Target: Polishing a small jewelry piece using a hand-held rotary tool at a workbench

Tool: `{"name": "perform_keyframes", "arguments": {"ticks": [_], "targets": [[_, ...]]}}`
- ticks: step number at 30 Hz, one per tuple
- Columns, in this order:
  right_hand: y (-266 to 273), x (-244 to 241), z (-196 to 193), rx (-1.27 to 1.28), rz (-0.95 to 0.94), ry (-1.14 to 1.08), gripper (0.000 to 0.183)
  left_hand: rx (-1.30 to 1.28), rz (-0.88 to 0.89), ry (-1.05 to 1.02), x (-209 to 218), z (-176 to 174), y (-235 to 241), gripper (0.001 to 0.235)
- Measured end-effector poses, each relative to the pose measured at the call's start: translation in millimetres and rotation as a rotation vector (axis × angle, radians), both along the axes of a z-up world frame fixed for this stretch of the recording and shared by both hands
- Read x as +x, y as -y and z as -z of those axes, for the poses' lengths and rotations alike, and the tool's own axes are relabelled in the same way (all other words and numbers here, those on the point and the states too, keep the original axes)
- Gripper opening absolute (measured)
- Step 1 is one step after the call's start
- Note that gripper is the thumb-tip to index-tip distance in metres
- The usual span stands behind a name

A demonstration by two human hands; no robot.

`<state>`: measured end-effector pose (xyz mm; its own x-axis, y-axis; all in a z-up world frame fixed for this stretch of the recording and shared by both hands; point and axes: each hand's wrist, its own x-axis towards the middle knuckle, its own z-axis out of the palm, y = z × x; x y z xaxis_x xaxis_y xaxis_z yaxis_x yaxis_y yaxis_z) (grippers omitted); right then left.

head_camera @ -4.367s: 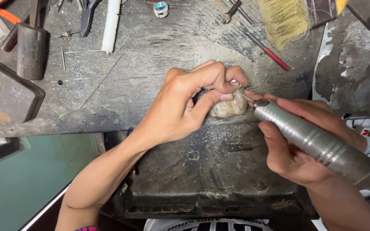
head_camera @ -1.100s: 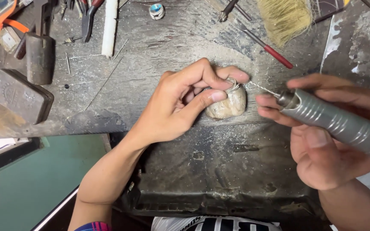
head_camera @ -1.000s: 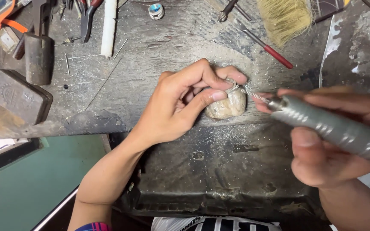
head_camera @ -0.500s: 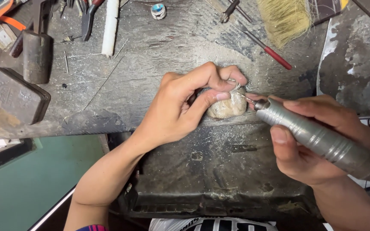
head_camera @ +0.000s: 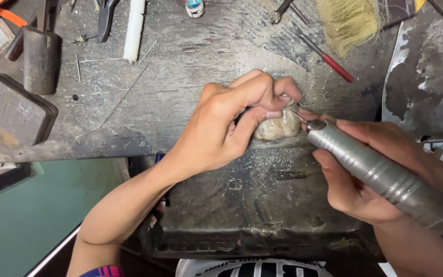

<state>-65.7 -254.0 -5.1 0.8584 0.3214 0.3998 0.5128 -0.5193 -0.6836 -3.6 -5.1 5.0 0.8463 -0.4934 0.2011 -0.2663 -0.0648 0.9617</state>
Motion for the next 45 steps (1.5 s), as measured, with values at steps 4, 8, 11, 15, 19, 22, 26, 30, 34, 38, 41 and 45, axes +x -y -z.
{"name": "perform_keyframes", "arguments": {"ticks": [4,8,11,15,19,22,26,30,34,38,41,45], "targets": [[-10,8,-1,0.018,-0.067,0.116,0.033,-0.016,-0.002,0.005,0,0,0,0.013],[-10,5,0,0.018,-0.035,0.116,0.035,-0.009,-0.003,0.001,0,2,-1,0.012],[-9,4,7,0.01,-0.009,0.136,0.037,-0.019,0.0,-0.004,-1,1,-1,0.013],[-6,3,6,-0.03,0.002,0.157,0.039,-0.017,0.001,-0.004,-1,-1,-1,0.015],[-12,5,3,0.014,-0.005,0.138,0.039,-0.033,-0.003,-0.013,-1,-1,0,0.014],[-14,5,-4,-0.004,0.012,0.062,0.036,-0.002,-0.007,-0.019,-2,0,-1,0.015],[-7,1,2,-0.021,0.003,0.04,0.041,0.002,-0.008,-0.026,-1,0,-1,0.015],[-12,4,2,0.014,-0.009,0.083,0.039,0.007,-0.016,-0.031,-2,-2,0,0.016],[-13,5,-6,-0.074,0.015,0.123,0.039,0.034,-0.019,-0.016,-1,-2,0,0.015],[-10,7,-5,-0.015,-0.064,0.034,0.04,0.052,-0.027,-0.038,-3,-2,-1,0.011],[9,15,4,0.007,-0.228,-0.081,0.051,0.069,-0.035,-0.034,-4,0,0,0.012],[19,13,5,-0.021,-0.212,-0.107,0.051,0.07,-0.026,-0.106,-5,3,-1,0.017]]}}
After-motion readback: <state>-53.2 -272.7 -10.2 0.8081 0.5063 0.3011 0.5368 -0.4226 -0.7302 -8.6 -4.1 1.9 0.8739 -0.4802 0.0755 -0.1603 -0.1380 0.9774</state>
